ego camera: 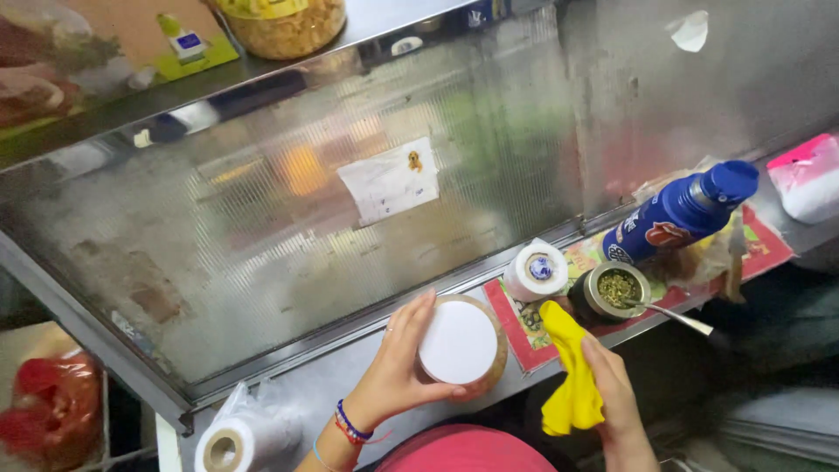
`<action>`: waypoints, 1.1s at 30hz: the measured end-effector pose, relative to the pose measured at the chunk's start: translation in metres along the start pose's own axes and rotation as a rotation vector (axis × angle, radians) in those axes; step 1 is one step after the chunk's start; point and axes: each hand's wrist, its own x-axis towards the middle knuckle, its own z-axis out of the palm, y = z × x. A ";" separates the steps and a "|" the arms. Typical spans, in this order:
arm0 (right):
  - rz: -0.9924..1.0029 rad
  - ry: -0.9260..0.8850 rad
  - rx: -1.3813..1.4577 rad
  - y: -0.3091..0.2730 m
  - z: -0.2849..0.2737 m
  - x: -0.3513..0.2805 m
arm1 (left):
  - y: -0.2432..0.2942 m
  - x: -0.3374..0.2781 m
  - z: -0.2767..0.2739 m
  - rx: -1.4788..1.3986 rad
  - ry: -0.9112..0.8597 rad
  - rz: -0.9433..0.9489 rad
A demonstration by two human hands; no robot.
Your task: Cleaning a plastic container and its lid with a yellow cloth
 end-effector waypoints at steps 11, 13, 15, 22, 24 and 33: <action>-0.394 -0.615 -0.658 0.037 -0.024 0.049 | 0.063 0.033 0.031 0.699 -0.016 -0.191; -0.334 -0.626 -0.619 0.055 -0.037 0.071 | 0.064 0.035 0.025 0.636 -0.025 -0.252; -0.265 -0.583 -0.497 0.071 -0.047 0.091 | 0.065 0.029 0.016 0.547 0.011 -0.274; -0.688 -0.788 -0.756 0.017 -0.001 0.079 | 0.048 -0.018 -0.020 0.350 0.191 -0.528; -0.760 -0.906 -0.764 0.012 0.014 0.073 | 0.041 -0.038 -0.023 0.289 0.258 -0.454; -1.365 -1.275 -0.938 0.028 0.101 0.013 | 0.044 -0.092 0.006 0.246 0.523 -0.563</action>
